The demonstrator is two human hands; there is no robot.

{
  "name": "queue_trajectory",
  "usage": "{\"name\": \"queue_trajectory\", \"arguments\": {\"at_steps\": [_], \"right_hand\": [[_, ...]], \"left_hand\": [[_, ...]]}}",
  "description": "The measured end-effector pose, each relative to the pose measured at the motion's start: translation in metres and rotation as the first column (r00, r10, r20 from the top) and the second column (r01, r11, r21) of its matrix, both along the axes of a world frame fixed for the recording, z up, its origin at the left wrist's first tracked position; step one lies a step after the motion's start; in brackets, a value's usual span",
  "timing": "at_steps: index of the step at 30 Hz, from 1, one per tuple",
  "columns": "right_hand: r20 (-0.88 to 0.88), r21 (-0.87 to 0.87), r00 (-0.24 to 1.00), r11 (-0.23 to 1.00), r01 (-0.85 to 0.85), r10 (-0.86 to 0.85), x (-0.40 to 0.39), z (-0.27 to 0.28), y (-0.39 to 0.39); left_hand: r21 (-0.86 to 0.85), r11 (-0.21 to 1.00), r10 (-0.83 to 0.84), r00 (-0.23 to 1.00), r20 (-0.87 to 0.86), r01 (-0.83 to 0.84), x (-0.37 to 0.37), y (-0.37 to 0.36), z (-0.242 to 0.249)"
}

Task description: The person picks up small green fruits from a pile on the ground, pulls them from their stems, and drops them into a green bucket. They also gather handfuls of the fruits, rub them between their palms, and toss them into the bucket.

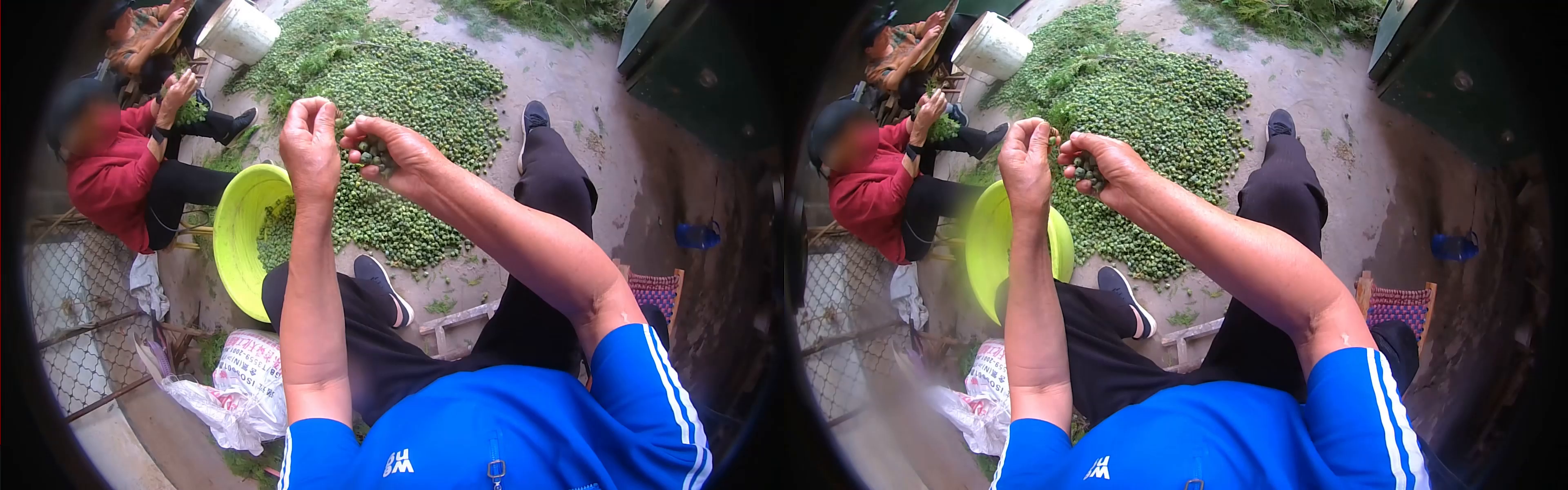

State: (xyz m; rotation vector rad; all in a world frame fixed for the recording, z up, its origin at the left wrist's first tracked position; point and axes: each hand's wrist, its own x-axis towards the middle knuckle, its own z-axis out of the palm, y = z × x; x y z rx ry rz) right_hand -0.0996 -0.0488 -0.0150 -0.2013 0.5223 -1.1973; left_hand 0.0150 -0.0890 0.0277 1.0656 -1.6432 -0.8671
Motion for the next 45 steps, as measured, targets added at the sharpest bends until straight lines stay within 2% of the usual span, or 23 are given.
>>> {"name": "queue_trajectory", "arguments": {"at_steps": [3,5,8,12,14,19,21,23,25,26,28,29,30,32,33,35,37,38,39,40,41,43,45], "right_hand": [[0.001,0.012,1.0,1.0,0.015,-0.015,0.001,0.005,0.003],[-0.034,-0.023,0.999,1.0,0.019,-0.02,-0.001,0.012,0.006],[-0.094,-0.073,0.995,0.997,-0.032,0.025,-0.002,0.008,0.004],[-0.073,-0.087,0.997,0.996,-0.028,0.022,-0.002,0.01,0.007],[-0.064,-0.073,0.997,0.997,-0.034,0.03,-0.003,0.013,0.007],[-0.028,-0.007,0.999,0.999,-0.041,0.041,-0.002,0.008,0.007],[-0.021,-0.008,0.999,0.999,-0.044,0.043,-0.004,0.007,0.007],[-0.066,-0.017,0.998,1.0,-0.002,0.001,-0.004,0.006,0.008],[-0.052,-0.042,0.999,0.999,0.002,-0.004,-0.005,0.004,0.008],[-0.014,-0.004,0.999,0.999,0.044,-0.044,-0.006,0.008,0.009],[0.068,0.021,0.995,0.997,0.077,-0.078,-0.008,0.005,0.007],[0.067,0.02,0.994,0.997,0.081,-0.082,-0.01,0.004,0.006],[0.124,0.028,0.986,0.993,0.112,-0.115,-0.013,0.007,0.005],[0.217,0.012,0.962,0.986,0.168,-0.166,-0.016,0.005,0.002],[0.216,0.011,0.962,0.986,0.168,-0.166,-0.018,0.01,0.002],[0.2,0.054,0.941,0.962,0.269,-0.274,-0.019,0.026,0.004],[0.183,0.033,0.938,0.955,0.293,-0.294,-0.016,0.026,0.004],[0.007,-0.09,0.947,0.943,0.321,-0.322,-0.014,0.026,0.005],[-0.166,-0.217,0.918,0.921,0.323,-0.361,-0.013,0.027,0.007],[-0.298,-0.382,0.826,0.853,0.356,-0.478,-0.011,0.029,0.008],[-0.299,-0.382,0.827,0.853,0.355,-0.477,-0.01,0.03,0.01],[-0.451,-0.579,0.673,0.766,0.279,-0.586,-0.013,0.037,0.014],[-0.473,-0.599,0.65,0.759,0.257,-0.594,-0.016,0.039,0.014]], "left_hand": [[-0.027,1.0,0.003,1.0,-0.004,-0.003,0.001,-0.001,0.0],[0.131,0.991,-0.005,0.996,-0.092,0.017,-0.006,0.009,0.009],[0.015,1.0,0.012,0.999,-0.05,-0.012,-0.008,0.004,0.001],[0.073,0.997,0.014,1.0,-0.023,-0.012,-0.008,0.004,-0.001],[0.195,0.98,-0.007,0.982,-0.188,0.044,-0.004,-0.001,-0.005],[0.191,0.982,0.06,0.962,-0.265,-0.008,0.004,-0.011,-0.002],[0.19,0.981,0.099,0.914,-0.393,-0.024,0.0,-0.011,0.003],[0.124,0.992,0.075,0.915,-0.396,-0.028,-0.016,-0.004,0.007],[-0.212,0.951,-0.287,0.901,-0.325,0.226,-0.052,0.026,0.032],[-0.209,0.951,-0.288,0.9,-0.329,0.228,-0.049,0.029,0.032],[-0.138,0.969,-0.227,0.956,-0.185,0.203,-0.037,0.028,0.033],[-0.139,0.968,-0.231,0.955,-0.186,0.207,-0.031,0.023,0.031],[-0.069,0.991,-0.133,0.937,-0.322,0.117,-0.024,0.016,0.025],[0.114,0.994,0.061,0.841,-0.538,0.001,-0.024,0.014,0.013],[0.113,0.994,0.06,0.84,-0.539,0.001,-0.027,0.017,0.001],[0.421,0.872,0.247,0.519,-0.819,0.25,-0.035,0.025,-0.024],[0.499,0.764,0.379,0.342,-0.86,0.409,-0.052,0.043,-0.027],[0.541,0.733,0.422,0.349,-0.837,0.413,-0.058,0.048,-0.027],[0.541,0.733,0.423,0.348,-0.837,0.412,-0.059,0.049,-0.03],[0.513,0.733,0.396,0.334,-0.855,0.446,-0.058,0.05,-0.035],[0.484,0.732,0.369,0.319,-0.873,0.479,-0.058,0.05,-0.038],[0.515,0.717,0.44,0.268,-0.857,0.47,-0.055,0.047,-0.032],[0.416,0.666,0.387,0.19,-0.902,0.619,-0.052,0.047,-0.027]]}}
